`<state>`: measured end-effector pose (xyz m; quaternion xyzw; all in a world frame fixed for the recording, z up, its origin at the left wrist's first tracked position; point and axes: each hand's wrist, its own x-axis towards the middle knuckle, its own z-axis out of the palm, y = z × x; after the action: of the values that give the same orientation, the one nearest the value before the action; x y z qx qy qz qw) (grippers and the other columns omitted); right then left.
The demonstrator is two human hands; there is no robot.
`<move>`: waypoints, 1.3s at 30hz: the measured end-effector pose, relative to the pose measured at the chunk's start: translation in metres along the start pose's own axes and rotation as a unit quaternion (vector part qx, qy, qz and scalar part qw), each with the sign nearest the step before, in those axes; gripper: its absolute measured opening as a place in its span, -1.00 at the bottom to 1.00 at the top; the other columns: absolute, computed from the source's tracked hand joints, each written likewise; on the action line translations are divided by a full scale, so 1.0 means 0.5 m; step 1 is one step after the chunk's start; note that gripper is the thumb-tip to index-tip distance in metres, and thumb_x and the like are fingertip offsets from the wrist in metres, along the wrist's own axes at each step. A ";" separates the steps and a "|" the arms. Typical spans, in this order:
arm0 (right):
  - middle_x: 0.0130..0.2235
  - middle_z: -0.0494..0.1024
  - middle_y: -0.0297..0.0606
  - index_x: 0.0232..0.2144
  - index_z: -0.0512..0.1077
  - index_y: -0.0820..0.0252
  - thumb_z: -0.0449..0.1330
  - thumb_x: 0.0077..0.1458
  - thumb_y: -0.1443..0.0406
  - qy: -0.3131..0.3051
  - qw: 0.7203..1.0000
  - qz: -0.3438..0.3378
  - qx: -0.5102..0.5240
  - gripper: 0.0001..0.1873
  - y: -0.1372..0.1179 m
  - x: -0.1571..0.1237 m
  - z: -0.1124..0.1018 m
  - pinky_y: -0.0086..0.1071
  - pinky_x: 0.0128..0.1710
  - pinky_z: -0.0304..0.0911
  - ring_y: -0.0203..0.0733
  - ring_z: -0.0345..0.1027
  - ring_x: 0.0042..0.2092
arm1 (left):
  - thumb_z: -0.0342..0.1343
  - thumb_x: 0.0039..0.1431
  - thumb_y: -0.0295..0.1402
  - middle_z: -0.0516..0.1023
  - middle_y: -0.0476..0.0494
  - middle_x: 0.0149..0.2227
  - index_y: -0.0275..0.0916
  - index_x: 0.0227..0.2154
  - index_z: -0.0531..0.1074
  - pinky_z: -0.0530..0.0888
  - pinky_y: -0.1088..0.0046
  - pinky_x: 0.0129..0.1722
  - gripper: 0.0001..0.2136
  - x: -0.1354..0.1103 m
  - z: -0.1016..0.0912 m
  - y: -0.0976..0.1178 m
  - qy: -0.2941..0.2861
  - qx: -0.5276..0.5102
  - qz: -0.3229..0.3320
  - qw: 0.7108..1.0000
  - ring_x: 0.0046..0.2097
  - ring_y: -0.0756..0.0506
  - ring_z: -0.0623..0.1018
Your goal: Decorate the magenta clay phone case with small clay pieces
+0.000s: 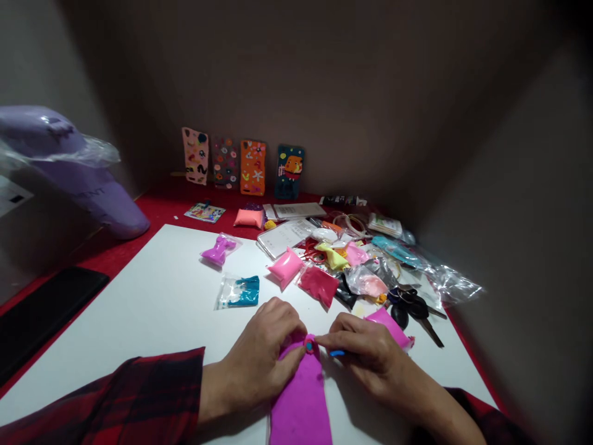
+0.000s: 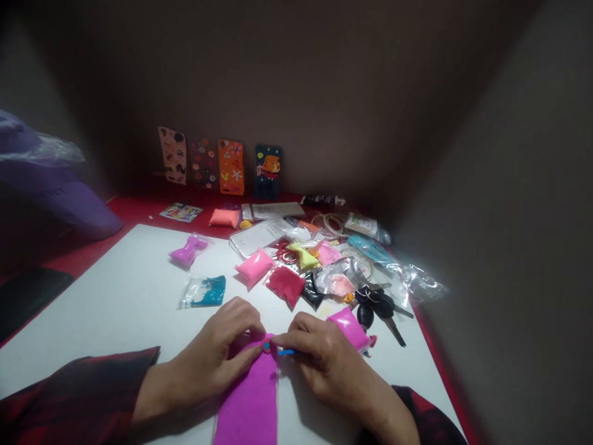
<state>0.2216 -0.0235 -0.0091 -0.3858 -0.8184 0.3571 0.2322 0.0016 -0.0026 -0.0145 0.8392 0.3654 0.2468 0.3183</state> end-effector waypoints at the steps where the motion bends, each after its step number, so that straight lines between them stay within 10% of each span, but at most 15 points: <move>1: -0.33 0.38 -0.26 -0.07 0.46 0.06 0.05 0.08 0.53 0.000 1.000 -0.005 -0.004 -0.57 0.002 -0.001 0.002 -0.43 -0.39 0.19 -0.27 0.31 -0.34 | 0.08 0.09 -0.53 0.41 -0.09 -0.35 -0.27 -0.41 0.36 0.30 0.34 -0.24 -0.94 0.000 0.001 0.000 0.002 0.002 -0.002 1.000 -0.25 -0.10 0.33; 39: -0.33 0.39 -0.27 -0.15 0.47 0.10 0.07 0.13 0.49 0.003 1.000 0.003 0.010 -0.68 0.002 -0.001 0.002 -0.41 -0.37 0.20 -0.26 0.32 -0.33 | 0.09 0.06 -0.59 0.41 -0.10 -0.32 -0.27 -0.41 0.39 0.31 0.33 -0.20 -0.90 0.000 -0.005 -0.002 -0.003 -0.016 0.004 1.000 -0.21 -0.10 0.35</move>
<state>0.2218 -0.0238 -0.0106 -0.3870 -0.8129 0.3652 0.2370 -0.0005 -0.0011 -0.0135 0.8361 0.3574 0.2510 0.3320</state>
